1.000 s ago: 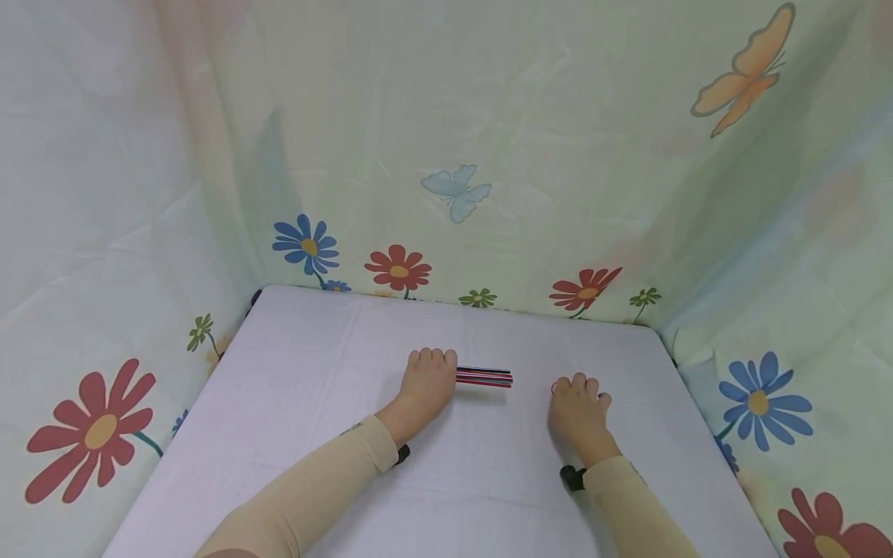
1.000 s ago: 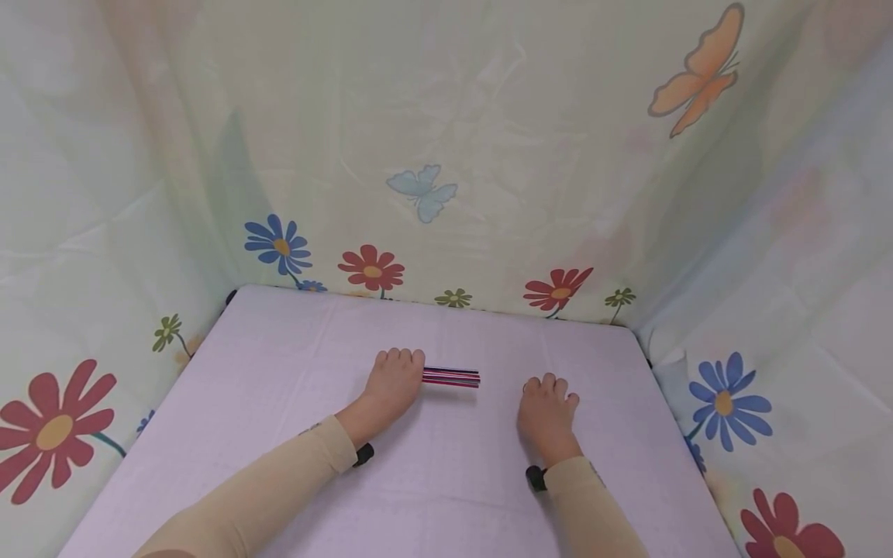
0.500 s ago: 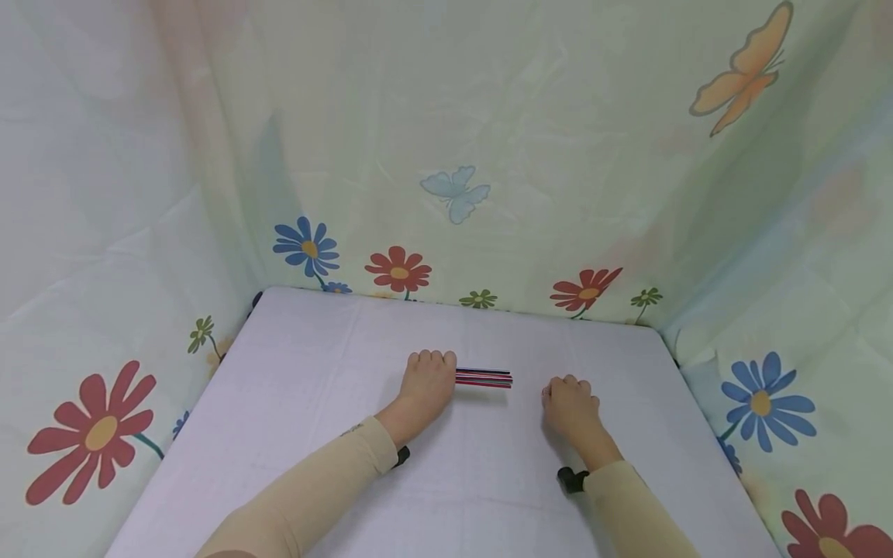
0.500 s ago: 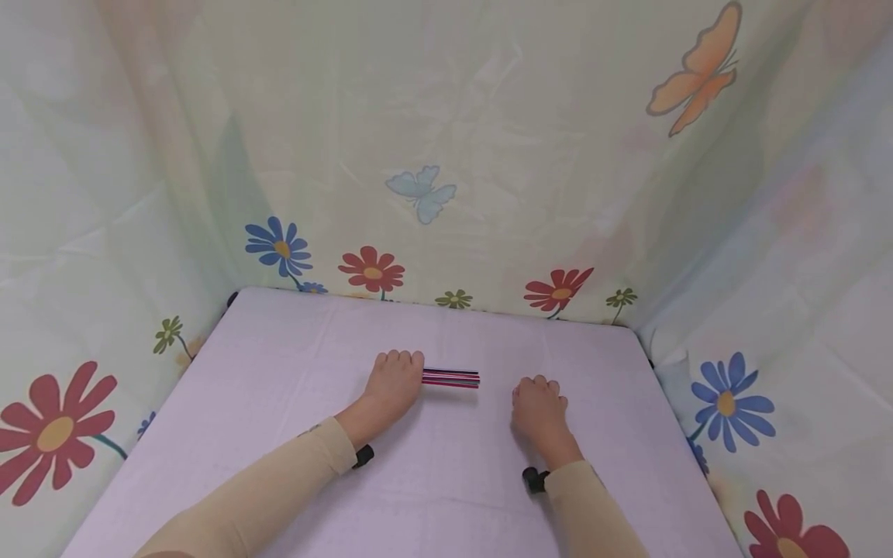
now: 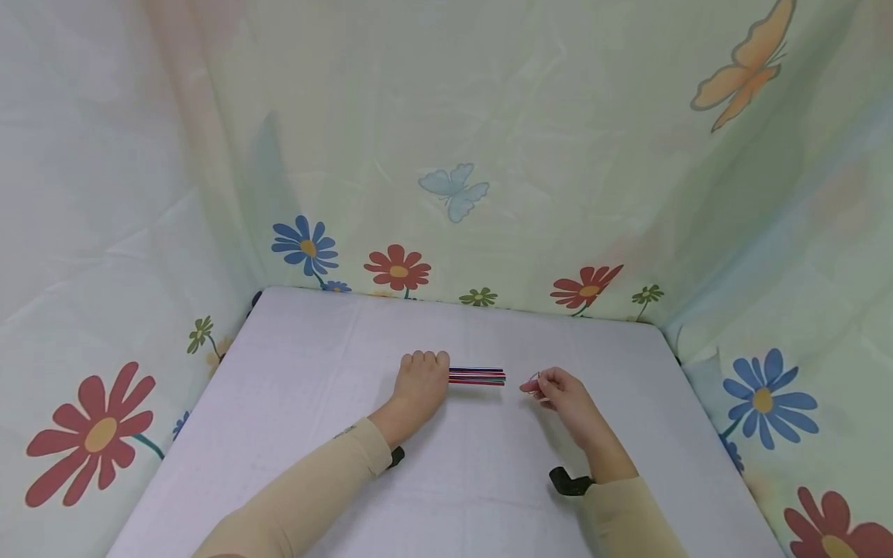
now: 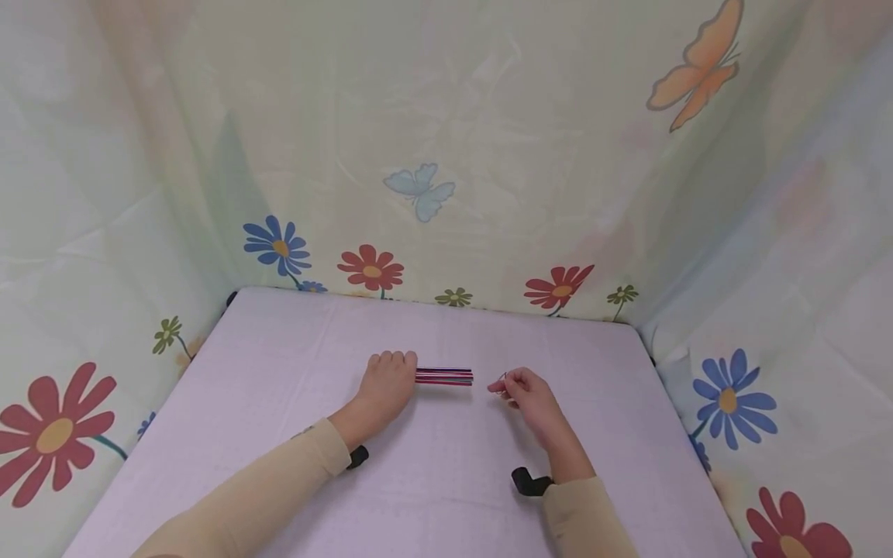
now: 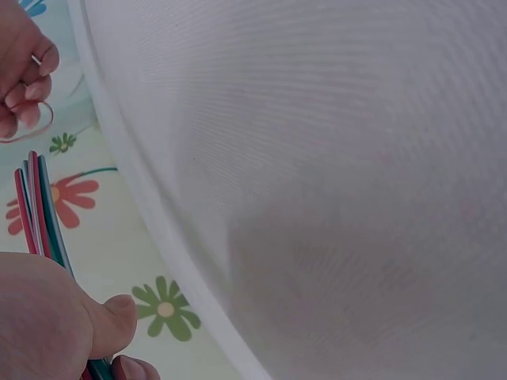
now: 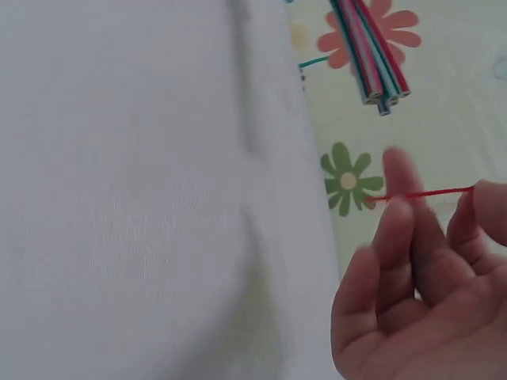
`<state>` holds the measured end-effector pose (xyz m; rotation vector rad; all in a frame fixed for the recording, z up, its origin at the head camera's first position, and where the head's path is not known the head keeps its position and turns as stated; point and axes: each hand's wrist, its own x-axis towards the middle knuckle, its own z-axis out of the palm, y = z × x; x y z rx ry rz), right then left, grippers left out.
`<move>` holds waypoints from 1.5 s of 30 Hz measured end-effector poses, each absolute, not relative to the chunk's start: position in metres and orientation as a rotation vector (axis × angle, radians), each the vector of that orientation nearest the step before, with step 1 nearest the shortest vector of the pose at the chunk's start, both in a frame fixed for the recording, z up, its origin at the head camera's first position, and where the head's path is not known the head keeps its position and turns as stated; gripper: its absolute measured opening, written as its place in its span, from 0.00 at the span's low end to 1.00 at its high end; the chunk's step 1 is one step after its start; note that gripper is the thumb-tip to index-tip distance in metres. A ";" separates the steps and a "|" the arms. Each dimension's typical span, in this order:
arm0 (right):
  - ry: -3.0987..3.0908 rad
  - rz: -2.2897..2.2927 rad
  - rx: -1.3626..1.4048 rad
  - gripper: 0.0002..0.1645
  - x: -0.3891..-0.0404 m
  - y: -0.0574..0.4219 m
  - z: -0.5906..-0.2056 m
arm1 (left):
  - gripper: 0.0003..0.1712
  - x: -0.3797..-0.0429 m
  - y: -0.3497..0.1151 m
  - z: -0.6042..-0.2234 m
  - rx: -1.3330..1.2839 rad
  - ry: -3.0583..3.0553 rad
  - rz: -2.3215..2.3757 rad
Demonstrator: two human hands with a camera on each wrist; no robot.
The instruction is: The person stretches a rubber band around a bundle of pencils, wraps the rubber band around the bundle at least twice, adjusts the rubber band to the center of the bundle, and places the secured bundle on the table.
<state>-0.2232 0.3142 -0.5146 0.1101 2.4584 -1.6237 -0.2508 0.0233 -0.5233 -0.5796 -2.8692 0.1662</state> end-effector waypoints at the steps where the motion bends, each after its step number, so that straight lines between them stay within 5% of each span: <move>1: 2.393 -1.700 0.094 0.15 -0.222 0.314 -0.515 | 0.08 -0.251 0.023 -0.524 -0.576 -2.867 0.159; 9: 1.756 -2.281 -0.175 0.11 -0.210 0.313 -0.526 | 0.08 -0.250 0.022 -0.525 -0.561 -2.857 0.126; 17: 0.977 -2.561 -0.437 0.34 -0.205 0.304 -0.545 | 0.08 -0.251 0.022 -0.528 -0.555 -2.853 0.127; 22: 0.809 -2.546 -0.577 0.38 -0.201 0.289 -0.548 | 0.07 -0.252 0.022 -0.529 -0.546 -2.856 0.116; 45: 0.771 -2.631 -0.312 0.23 -0.195 0.265 -0.554 | 0.08 -0.253 0.019 -0.526 -0.551 -2.844 0.084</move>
